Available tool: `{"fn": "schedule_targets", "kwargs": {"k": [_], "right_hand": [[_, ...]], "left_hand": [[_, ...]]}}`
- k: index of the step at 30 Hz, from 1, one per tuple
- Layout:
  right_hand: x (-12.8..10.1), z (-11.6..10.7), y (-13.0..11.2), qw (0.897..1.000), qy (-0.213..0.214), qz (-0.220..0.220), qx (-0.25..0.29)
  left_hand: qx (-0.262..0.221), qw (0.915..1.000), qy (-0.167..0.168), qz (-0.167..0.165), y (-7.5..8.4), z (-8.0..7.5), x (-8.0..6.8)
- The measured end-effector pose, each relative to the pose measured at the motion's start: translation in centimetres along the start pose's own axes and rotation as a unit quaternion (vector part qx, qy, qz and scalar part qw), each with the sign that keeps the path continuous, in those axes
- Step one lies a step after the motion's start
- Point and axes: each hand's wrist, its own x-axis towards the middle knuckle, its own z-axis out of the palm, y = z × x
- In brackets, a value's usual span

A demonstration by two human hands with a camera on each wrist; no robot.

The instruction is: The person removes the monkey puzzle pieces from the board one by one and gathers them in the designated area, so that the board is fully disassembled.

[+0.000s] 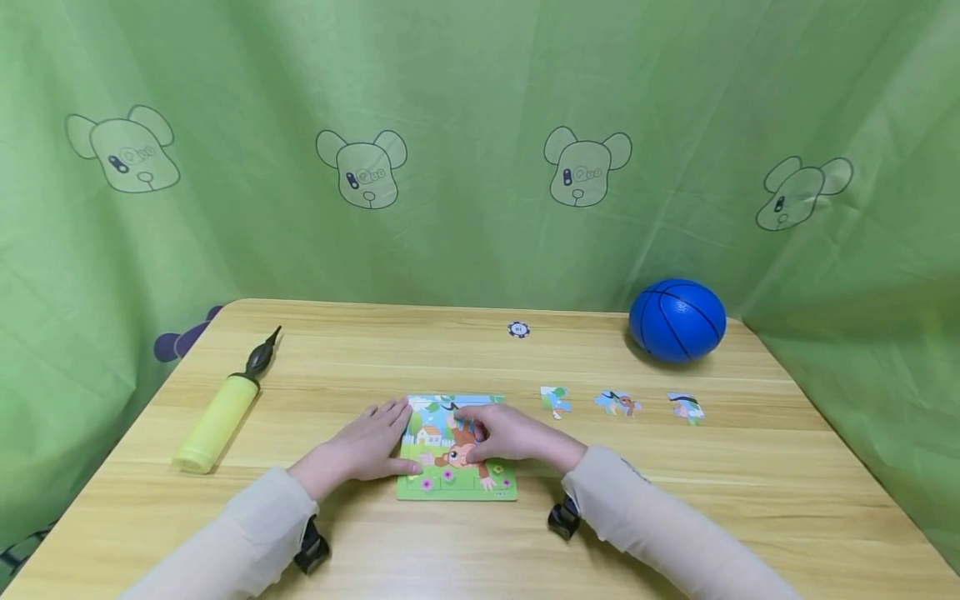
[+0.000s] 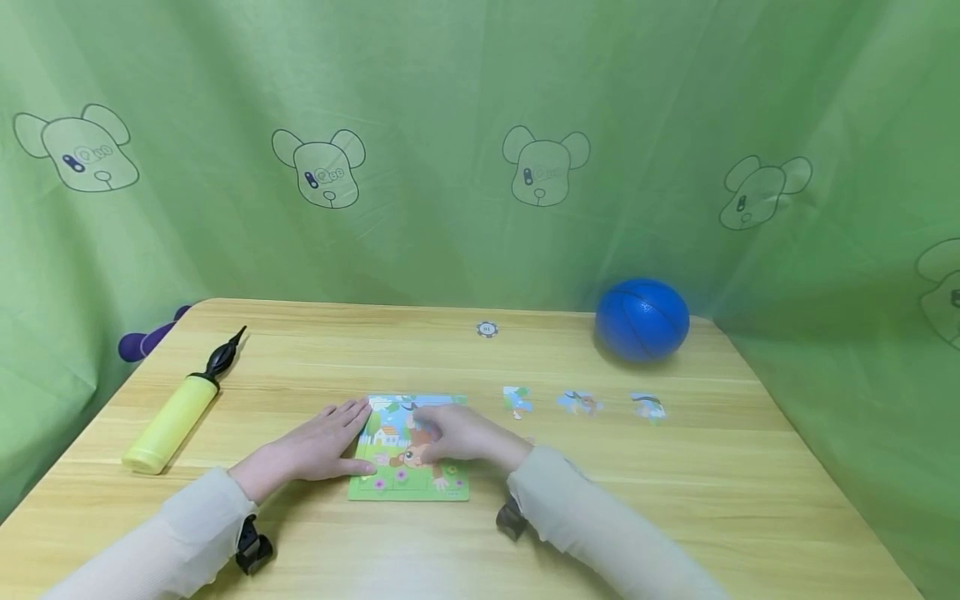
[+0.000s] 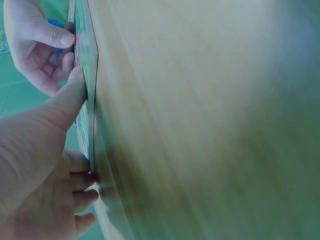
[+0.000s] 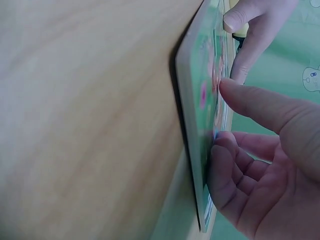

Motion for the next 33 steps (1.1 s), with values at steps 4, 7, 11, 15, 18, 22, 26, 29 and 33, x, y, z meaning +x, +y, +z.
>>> {"fn": "schedule_targets", "kwargs": {"k": [4, 7, 11, 15, 18, 22, 26, 29, 33], "right_hand": [[0.17, 0.03, 0.02, 1.000, -0.007, 0.005, -0.011], [0.22, 0.03, -0.02, 1.000, -0.009, 0.011, -0.012], [0.19, 0.00, -0.11, 1.000, -0.010, 0.008, -0.016], [0.12, -0.02, -0.21, 1.000, -0.008, 0.003, -0.016], [0.06, 0.01, -0.23, 1.000, -0.005, 0.006, -0.014], [-0.06, 0.11, -0.18, 1.000, 0.002, 0.003, -0.015], [-0.19, 0.18, -0.12, 1.000, 0.013, 0.000, -0.012], [-0.26, 0.15, -0.10, 1.000, 0.020, 0.004, -0.001], [-0.33, -0.06, -0.12, 0.999, 0.030, -0.001, 0.026]], "left_hand": [[-0.002, 1.0000, 0.001, -0.001, -0.03, 0.03, 0.02], [-0.003, 1.0000, 0.001, -0.001, -0.04, 0.07, 0.06], [-0.003, 1.0000, 0.000, 0.001, -0.03, 0.06, 0.02], [-0.003, 1.0000, 0.000, 0.005, -0.04, 0.00, -0.02], [-0.002, 1.0000, 0.001, 0.007, -0.08, 0.00, 0.00], [-0.001, 1.0000, 0.001, 0.006, -0.14, 0.06, 0.05], [-0.002, 1.0000, 0.000, 0.003, -0.11, 0.06, 0.04], [-0.001, 1.0000, -0.001, 0.001, -0.09, 0.03, 0.05], [0.001, 1.0000, -0.002, -0.001, -0.04, -0.04, 0.03]]}}
